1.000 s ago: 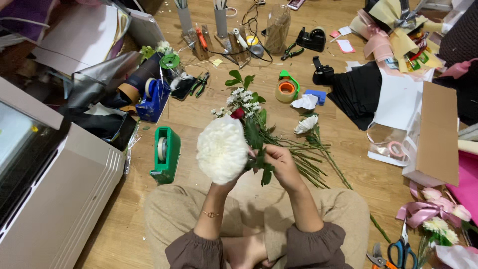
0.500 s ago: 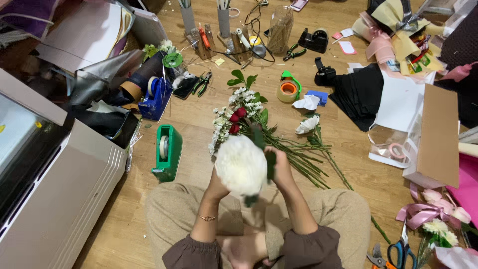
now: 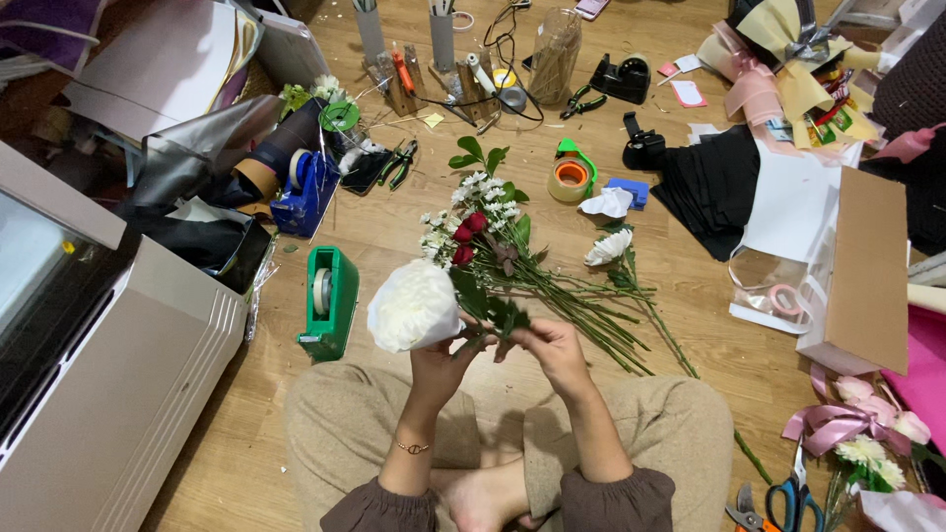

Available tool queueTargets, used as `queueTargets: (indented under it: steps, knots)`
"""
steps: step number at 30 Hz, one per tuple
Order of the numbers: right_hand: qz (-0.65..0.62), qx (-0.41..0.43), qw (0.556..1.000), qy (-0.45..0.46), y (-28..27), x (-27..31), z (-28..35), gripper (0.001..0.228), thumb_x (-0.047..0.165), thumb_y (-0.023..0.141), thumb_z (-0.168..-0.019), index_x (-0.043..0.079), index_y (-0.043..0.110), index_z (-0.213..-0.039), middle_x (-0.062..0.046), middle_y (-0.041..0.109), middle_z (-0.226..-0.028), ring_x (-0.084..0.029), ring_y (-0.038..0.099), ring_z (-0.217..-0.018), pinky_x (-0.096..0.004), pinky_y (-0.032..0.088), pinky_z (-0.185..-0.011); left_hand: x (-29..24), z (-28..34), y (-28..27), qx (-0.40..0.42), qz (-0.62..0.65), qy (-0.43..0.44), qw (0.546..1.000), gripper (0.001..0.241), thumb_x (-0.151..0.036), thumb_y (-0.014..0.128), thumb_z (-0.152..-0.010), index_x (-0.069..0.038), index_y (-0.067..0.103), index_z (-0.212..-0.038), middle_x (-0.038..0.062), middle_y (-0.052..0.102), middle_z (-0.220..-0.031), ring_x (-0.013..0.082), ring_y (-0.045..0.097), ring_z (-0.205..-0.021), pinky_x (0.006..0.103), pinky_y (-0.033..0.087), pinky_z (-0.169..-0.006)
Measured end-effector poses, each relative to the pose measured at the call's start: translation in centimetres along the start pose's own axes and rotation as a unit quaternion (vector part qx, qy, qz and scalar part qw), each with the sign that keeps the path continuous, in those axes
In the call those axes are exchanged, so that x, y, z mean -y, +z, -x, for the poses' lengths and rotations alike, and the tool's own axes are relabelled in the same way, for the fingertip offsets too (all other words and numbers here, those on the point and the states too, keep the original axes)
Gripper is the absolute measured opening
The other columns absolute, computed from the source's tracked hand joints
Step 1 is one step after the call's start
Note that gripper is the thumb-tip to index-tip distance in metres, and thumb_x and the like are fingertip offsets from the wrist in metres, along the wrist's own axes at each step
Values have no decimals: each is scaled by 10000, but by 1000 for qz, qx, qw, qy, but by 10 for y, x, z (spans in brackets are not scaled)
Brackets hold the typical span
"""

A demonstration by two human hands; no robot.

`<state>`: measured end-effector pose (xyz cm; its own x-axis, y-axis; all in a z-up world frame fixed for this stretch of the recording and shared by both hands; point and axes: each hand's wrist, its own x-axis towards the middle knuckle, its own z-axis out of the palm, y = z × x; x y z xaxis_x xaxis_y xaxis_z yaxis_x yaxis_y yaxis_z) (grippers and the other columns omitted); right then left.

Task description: The person assembles a floral bouquet by hand while sitting on the floor, picking up and positioning individual white chrysanthemums, red roses, and greenery, and using white floral tape to secure the stems together.

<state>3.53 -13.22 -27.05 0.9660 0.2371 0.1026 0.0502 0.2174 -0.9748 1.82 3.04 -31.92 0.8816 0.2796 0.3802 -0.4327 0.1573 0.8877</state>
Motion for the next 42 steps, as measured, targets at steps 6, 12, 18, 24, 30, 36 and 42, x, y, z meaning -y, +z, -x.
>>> queueTargets:
  steps: [6, 12, 18, 24, 30, 36, 42]
  knots:
    - [31, -117, 993, 15, -37, -55, -15, 156, 135, 678, -1002, -1, 718, -937, -153, 745, -674, -142, 694, -590, -273, 584, -630, 0, 11, -3, -26, 289, -111, 951, 183, 113, 815, -761, 104, 659, -856, 119, 623, -736, 162, 630, -755, 412, 602, -853]
    - [-17, 33, 999, -31, -16, -23, 0, 220, 32, 609, -991, -58, 740, -1143, -150, 768, -1036, -169, 657, -930, -407, 562, -900, -7, 2, 14, -21, -51, -23, 998, 136, 26, 885, -750, 0, 809, -860, 124, 781, -715, 169, 691, -538, 296, 555, -526]
    - [-135, 126, 980, -68, -30, -48, -3, 227, -101, 703, -839, -150, 677, -1060, -247, 692, -845, -286, 690, -687, -453, 596, -635, -17, 1, 9, -3, -118, -14, 993, 104, -49, 897, -736, -90, 812, -782, 44, 722, -639, 136, 617, -562, 220, 475, -470]
    - [-97, 84, 989, -79, -9, -15, 1, 202, -36, 667, -920, -131, 702, -1096, -204, 687, -709, -155, 567, -523, -251, 468, -491, -57, 2, 9, 105, 11, -65, 992, 353, -30, 762, -822, -33, 724, -1174, 61, 729, -1045, 123, 552, -691, 236, 419, -565]
    - [-113, 44, 989, -83, -5, -35, -2, 208, 35, 592, -992, -105, 695, -878, -239, 686, -634, -226, 640, -424, -293, 487, -439, -22, 8, 5, 13, -155, -26, 987, 211, -100, 850, -849, -21, 808, -1040, 179, 739, -808, 186, 693, -657, 247, 529, -546]
    - [72, -197, 972, 108, -71, -53, -53, 176, 115, 631, -1007, -45, 703, -993, -130, 718, -692, -135, 683, -567, -210, 527, -613, -79, -11, 7, -96, -130, -94, 982, 102, -89, 814, -869, -66, 835, -967, 117, 787, -734, 135, 659, -580, 263, 568, -497]
    - [223, -159, 948, 165, -176, -95, -173, 927, 527, 753, -969, -255, 435, -1354, -519, 557, -1149, -460, 706, -909, -462, 612, -694, -83, -40, 1, -108, -177, -16, 978, 74, -49, 812, -864, -46, 833, -936, 95, 751, -667, 105, 631, -544, 256, 495, -454]
